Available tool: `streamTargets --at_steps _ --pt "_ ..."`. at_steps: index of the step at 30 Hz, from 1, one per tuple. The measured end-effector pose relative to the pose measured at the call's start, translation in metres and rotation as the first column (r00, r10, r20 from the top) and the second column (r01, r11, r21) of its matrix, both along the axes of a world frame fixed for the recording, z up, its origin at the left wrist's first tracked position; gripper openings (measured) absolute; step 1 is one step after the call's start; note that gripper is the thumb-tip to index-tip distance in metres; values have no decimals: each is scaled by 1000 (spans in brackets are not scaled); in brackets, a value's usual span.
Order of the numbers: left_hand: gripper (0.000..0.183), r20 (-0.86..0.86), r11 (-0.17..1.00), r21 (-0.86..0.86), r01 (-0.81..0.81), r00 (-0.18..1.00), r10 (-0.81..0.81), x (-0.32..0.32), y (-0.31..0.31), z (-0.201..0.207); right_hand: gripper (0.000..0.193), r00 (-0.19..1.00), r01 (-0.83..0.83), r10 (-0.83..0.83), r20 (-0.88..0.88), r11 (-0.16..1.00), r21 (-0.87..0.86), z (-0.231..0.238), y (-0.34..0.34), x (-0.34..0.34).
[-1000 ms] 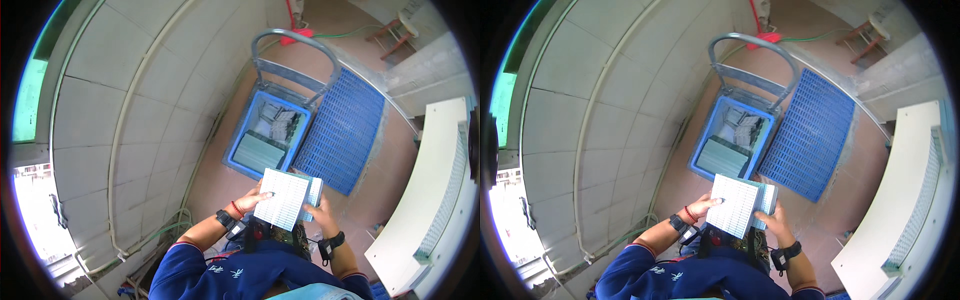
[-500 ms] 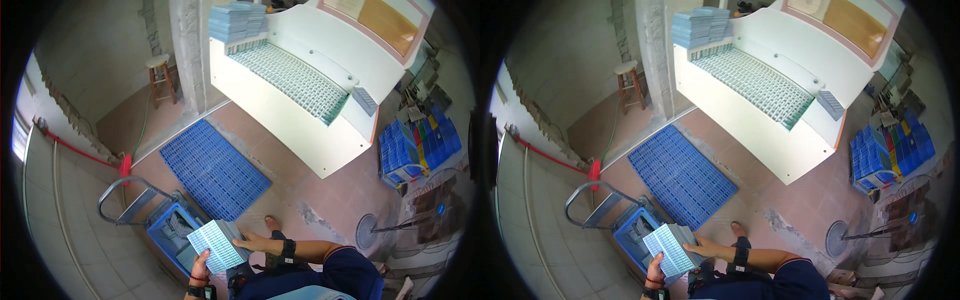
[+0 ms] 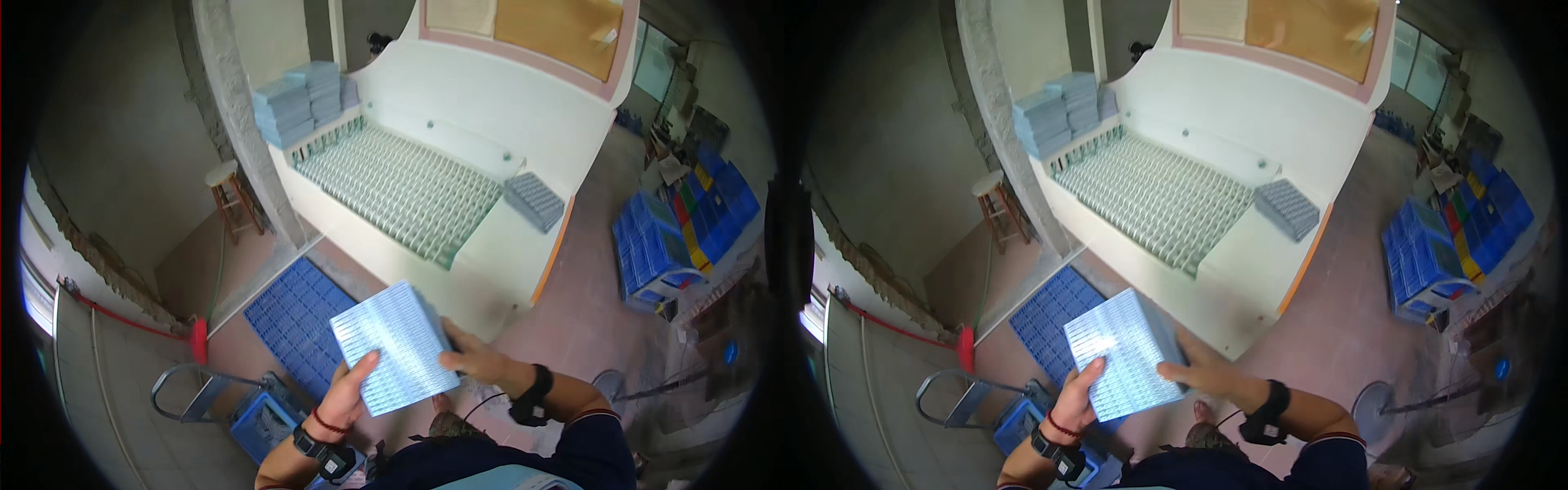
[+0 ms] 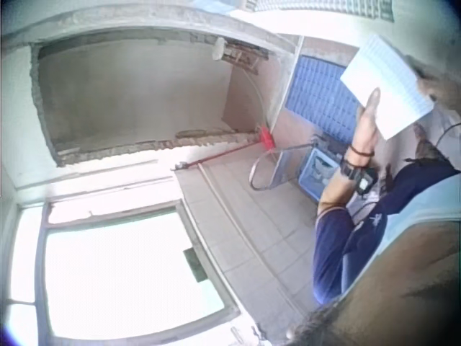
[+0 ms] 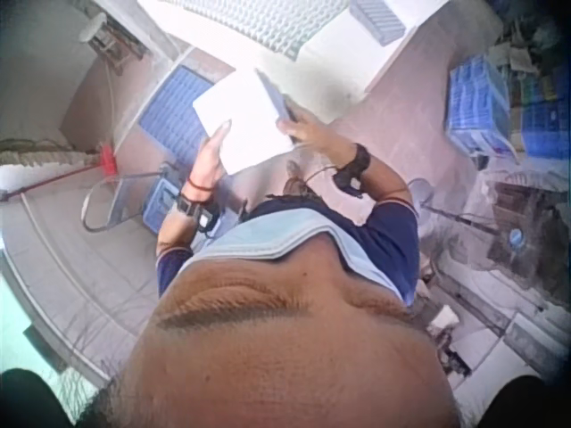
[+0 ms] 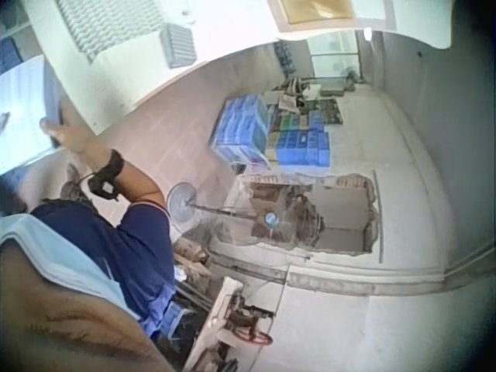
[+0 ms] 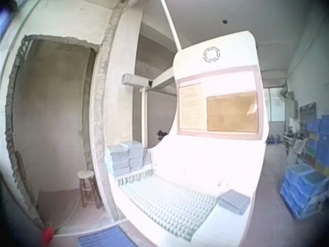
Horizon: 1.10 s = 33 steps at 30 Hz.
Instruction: The person is loading circuit boards into a manufacturing machine or testing station.
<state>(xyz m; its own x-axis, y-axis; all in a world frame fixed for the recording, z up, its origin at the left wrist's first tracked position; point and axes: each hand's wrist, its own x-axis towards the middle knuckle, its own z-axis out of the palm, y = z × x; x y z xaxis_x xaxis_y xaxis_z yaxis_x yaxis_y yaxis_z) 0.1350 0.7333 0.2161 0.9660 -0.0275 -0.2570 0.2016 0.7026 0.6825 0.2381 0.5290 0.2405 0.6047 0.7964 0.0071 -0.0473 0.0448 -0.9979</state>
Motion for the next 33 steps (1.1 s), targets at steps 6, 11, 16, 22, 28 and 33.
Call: streamTargets --at_steps 6,11,16,22,28,33 --pt "46 213 988 -68 140 969 -123 176 -121 71 69 960 1 5 -281 1000 21 74 -123 161" --pt "43 308 991 -52 126 946 -104 301 -191 80 67 968 131 -147 -205 987 -90 110 -188 265" --pt "47 280 976 -99 194 947 -160 381 -217 67 63 948 232 -253 -192 965 -125 99 -214 334" --pt "52 163 990 65 125 978 -134 408 -257 62 60 931 197 -158 -329 977 87 39 -252 392" --pt "62 100 979 134 152 981 -166 416 -256 59 50 959 169 -170 -229 985 -21 56 -262 396" --pt "76 37 963 213 165 984 -176 404 -250 69 45 957 252 -226 182 958 -134 77 -266 393"
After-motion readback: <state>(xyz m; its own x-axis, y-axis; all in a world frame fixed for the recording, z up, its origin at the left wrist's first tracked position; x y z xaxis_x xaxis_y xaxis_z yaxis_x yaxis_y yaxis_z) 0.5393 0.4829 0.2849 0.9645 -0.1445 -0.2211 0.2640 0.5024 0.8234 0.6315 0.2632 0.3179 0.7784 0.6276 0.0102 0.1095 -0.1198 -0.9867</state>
